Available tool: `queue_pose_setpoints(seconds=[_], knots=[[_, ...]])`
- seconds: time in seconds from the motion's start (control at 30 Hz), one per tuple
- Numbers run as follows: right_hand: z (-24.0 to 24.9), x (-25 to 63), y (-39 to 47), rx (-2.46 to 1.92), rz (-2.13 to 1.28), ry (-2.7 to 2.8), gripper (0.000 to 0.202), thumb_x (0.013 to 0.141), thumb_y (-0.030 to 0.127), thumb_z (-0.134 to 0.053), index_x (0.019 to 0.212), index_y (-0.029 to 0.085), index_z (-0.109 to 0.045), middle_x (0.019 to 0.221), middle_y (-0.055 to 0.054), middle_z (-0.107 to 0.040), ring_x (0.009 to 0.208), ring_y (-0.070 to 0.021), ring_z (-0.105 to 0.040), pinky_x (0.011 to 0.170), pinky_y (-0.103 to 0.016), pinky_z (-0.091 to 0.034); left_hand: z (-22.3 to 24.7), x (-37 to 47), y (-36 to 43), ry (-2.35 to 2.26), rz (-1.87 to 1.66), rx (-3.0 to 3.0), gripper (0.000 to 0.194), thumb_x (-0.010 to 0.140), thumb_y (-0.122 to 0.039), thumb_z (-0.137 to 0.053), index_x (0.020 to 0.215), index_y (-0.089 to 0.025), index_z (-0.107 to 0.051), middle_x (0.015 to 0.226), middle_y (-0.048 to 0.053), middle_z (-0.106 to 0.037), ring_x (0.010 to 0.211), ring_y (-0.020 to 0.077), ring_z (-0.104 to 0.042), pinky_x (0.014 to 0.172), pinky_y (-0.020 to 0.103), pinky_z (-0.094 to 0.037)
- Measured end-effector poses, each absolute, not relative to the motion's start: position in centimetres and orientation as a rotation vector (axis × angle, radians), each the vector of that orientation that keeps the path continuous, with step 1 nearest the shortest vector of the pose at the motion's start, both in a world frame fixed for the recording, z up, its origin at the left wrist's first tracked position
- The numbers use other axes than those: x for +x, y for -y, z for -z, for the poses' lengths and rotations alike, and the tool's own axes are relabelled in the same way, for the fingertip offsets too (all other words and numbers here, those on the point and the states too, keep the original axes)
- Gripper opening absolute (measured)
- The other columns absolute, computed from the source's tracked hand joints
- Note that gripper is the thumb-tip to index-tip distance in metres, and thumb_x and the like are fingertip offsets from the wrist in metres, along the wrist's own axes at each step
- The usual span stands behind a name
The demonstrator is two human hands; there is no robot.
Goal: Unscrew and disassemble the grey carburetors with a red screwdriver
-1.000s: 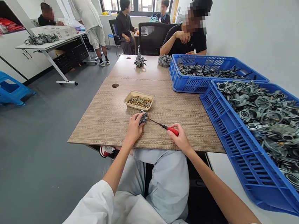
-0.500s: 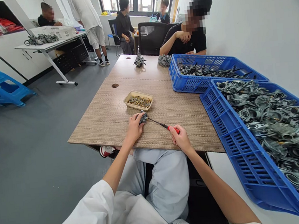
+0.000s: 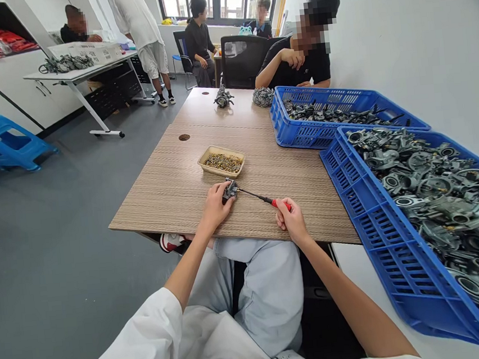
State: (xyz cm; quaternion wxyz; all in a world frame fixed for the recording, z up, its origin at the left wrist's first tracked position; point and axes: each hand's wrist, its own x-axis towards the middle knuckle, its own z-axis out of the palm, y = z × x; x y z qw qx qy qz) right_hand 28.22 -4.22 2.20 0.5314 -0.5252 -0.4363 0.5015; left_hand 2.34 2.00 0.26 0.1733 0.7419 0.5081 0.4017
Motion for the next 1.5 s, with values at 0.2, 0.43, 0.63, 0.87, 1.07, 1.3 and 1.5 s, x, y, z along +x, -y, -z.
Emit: queue_pose_setpoints(seconds=[0.2,0.43,0.63,0.87,1.07,1.3,1.5], knots=[[-2.24,28.42,4.07,-1.201,-1.222,0.933,0.052,0.087,0.065,-0.076,0.079,0.026,-0.042,0.047,0.011,-0.042,0.036,-0.0076,-0.04,0.031,-0.017,-0.025,-0.24,2.46,-2.12,-1.453,-1.199,2.07,0.047,0.099,-0.029,-0.065,0.144,-0.023,-0.054,0.135,0.013,-0.064,0.126,0.031,-0.06,0.111,0.049,-0.048],[-2.11,28.53,4.03,-1.202,-1.229,0.91,0.052,0.087,0.066,-0.076,0.078,0.026,-0.045,0.046,0.011,-0.043,0.036,-0.0076,-0.041,0.031,-0.016,-0.025,-0.56,2.51,-1.85,-1.506,-1.182,2.082,0.049,0.101,-0.033,-0.063,0.147,-0.024,-0.049,0.135,0.012,-0.067,0.125,0.0311,-0.061,0.108,0.048,-0.05],[-1.92,28.62,3.93,-1.194,-1.222,0.91,0.052,0.087,0.066,-0.076,0.077,0.026,-0.045,0.046,0.01,-0.043,0.036,-0.0076,-0.041,0.031,-0.016,-0.025,-0.54,2.62,-1.73,-1.567,-1.157,2.11,0.045,0.101,-0.038,-0.063,0.143,-0.025,-0.052,0.132,0.012,-0.067,0.122,0.0311,-0.061,0.106,0.047,-0.05],[-1.96,28.6,3.9,-1.203,-1.227,0.884,0.054,0.085,0.066,-0.077,0.076,0.026,-0.043,0.045,0.011,-0.043,0.036,-0.0078,-0.042,0.03,-0.015,-0.024,-1.1,2.75,-1.48,-1.578,-1.2,2.056,0.038,0.1,-0.037,-0.063,0.135,-0.024,-0.057,0.121,0.01,-0.07,0.113,0.0293,-0.062,0.1,0.044,-0.051],[-1.82,28.64,3.84,-1.184,-1.225,0.886,0.052,0.086,0.064,-0.078,0.076,0.025,-0.044,0.045,0.011,-0.043,0.035,-0.0073,-0.041,0.03,-0.015,-0.025,-0.83,2.68,-1.66,-1.599,-1.25,1.937,0.038,0.095,-0.036,-0.069,0.13,-0.025,-0.059,0.112,0.008,-0.071,0.105,0.0275,-0.063,0.092,0.04,-0.052],[-2.0,28.57,3.87,-1.174,-1.22,0.894,0.052,0.086,0.061,-0.079,0.075,0.025,-0.044,0.044,0.011,-0.043,0.035,-0.0073,-0.042,0.031,-0.015,-0.025,-0.77,2.49,-1.86,-1.624,-1.303,1.84,0.036,0.093,-0.037,-0.072,0.126,-0.026,-0.06,0.101,0.004,-0.072,0.095,0.0247,-0.065,0.088,0.037,-0.051],[-1.85,28.62,3.85,-1.183,-1.208,0.902,0.05,0.086,0.06,-0.079,0.076,0.025,-0.045,0.044,0.011,-0.043,0.034,-0.0072,-0.04,0.03,-0.015,-0.025,-0.8,2.31,-2.0,-1.71,-1.334,1.694,0.028,0.1,-0.043,-0.061,0.12,-0.025,-0.063,0.09,0.004,-0.067,0.087,0.0232,-0.064,0.082,0.035,-0.05]])
